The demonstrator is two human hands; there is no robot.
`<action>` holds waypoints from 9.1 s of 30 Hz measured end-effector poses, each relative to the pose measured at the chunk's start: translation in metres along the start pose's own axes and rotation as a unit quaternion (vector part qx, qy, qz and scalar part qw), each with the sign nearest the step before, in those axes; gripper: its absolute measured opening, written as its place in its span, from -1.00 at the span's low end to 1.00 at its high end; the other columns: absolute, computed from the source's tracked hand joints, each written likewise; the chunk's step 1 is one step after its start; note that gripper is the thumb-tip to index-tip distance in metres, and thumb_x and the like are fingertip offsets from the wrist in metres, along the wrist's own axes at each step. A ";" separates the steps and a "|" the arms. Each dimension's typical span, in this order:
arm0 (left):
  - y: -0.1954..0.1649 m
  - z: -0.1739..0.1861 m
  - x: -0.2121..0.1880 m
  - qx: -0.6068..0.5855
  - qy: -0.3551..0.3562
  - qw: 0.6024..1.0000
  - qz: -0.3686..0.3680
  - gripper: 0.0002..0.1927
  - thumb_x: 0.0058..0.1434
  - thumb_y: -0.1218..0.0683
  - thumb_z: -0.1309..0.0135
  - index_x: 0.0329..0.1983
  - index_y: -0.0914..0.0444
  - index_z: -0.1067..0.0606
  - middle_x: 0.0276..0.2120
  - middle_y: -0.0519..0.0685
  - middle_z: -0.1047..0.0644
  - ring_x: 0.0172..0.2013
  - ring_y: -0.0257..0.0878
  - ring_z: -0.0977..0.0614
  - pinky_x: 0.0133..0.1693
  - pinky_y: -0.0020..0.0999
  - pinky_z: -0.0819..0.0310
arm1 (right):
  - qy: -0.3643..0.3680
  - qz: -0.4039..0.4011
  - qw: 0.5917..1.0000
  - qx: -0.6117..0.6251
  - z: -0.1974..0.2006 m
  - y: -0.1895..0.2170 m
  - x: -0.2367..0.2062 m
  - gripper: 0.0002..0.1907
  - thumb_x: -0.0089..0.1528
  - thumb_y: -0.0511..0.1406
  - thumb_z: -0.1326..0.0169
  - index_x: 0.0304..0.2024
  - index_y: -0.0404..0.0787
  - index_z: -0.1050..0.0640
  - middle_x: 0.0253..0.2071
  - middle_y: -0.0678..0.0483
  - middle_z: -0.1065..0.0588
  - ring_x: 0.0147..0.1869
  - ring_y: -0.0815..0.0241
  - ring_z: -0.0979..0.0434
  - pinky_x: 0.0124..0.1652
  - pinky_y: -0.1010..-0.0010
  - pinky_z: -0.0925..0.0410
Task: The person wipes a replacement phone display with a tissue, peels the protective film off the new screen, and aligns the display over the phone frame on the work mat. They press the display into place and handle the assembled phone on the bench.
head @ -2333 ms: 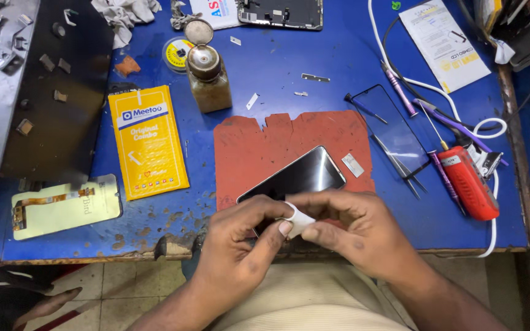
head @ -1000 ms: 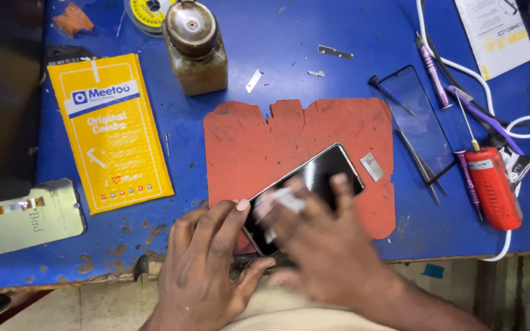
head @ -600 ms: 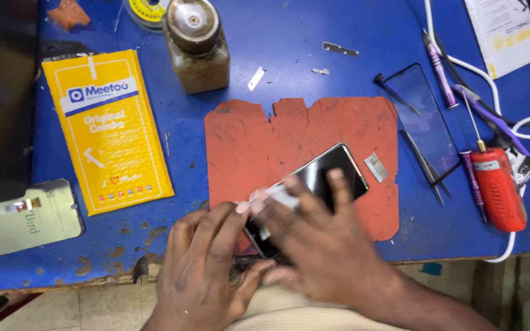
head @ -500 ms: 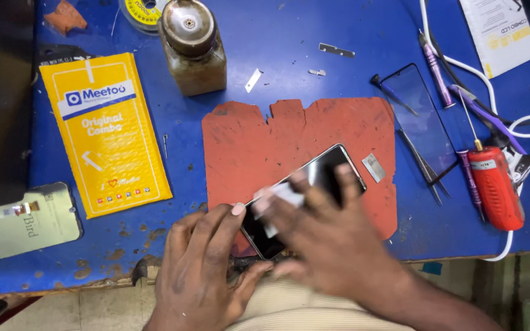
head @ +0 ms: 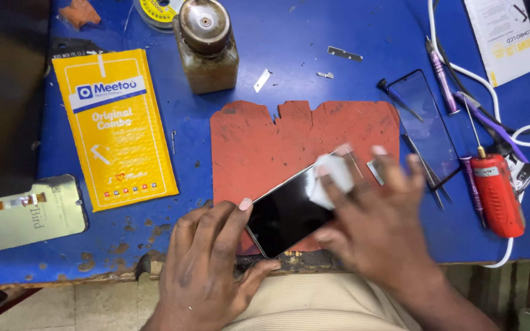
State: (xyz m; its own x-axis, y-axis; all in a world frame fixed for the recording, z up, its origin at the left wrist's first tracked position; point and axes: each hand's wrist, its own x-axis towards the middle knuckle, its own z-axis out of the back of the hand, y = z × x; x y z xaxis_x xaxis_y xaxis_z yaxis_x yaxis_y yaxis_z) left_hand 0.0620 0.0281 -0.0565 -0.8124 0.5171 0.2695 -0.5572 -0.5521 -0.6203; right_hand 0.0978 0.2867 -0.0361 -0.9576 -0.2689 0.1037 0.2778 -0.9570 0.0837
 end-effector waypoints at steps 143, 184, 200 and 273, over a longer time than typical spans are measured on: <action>0.000 -0.004 -0.010 -0.003 -0.035 0.998 -0.046 -0.01 0.06 -0.17 -0.41 0.41 0.22 -0.13 0.06 0.19 -0.40 0.03 0.13 -0.46 0.01 0.06 -0.36 | -0.031 0.194 0.968 0.156 0.018 0.051 0.035 -0.49 0.06 -0.40 -0.15 0.06 -0.54 -0.54 -0.03 -0.13 -0.48 0.02 -0.03 -0.49 0.00 0.24 -0.42; -0.009 -0.013 -0.007 0.067 -0.039 0.996 -0.050 -0.13 0.05 -0.31 -0.35 0.25 0.28 -0.37 -0.02 0.09 -0.56 -0.02 0.06 -0.54 -0.05 -0.04 -0.33 | -0.140 -0.150 0.972 0.112 0.012 -0.004 -0.020 -0.54 0.11 -0.63 -0.12 0.03 -0.26 -0.65 -0.14 -0.04 -0.50 -0.14 0.06 -0.52 -0.14 0.29 -0.40; -0.007 -0.001 -0.009 0.017 0.021 0.999 -0.042 -0.12 -0.06 -0.01 -0.37 0.31 0.27 -0.26 0.13 0.12 -0.48 0.07 0.15 -0.47 0.01 0.03 -0.31 | -0.034 0.116 0.948 0.296 0.013 0.056 -0.029 -0.54 0.03 -0.54 -0.18 0.03 -0.46 -0.60 -0.15 -0.08 -0.50 -0.10 0.04 -0.53 -0.11 0.34 -0.48; 0.011 -0.001 -0.032 -0.170 -0.183 0.968 0.019 -0.72 0.27 0.42 0.00 0.03 0.40 -0.48 -0.25 0.11 -0.54 -0.37 -0.25 -0.61 -0.36 -0.41 -0.50 | 0.022 0.243 0.948 0.205 0.020 0.034 0.046 -0.62 0.07 -0.36 -0.26 -0.04 -0.30 -0.65 -0.18 0.04 -0.53 -0.01 0.11 -0.54 -0.16 0.27 -0.38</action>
State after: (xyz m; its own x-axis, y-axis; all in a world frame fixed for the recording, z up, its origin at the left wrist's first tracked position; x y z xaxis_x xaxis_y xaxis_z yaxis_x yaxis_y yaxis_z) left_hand 0.0824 0.0064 -0.0728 -0.8725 0.1994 0.4461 -0.4873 -0.2866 -0.8249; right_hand 0.0648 0.2435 -0.0088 -0.7088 -0.6797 0.1889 0.6848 -0.5987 0.4154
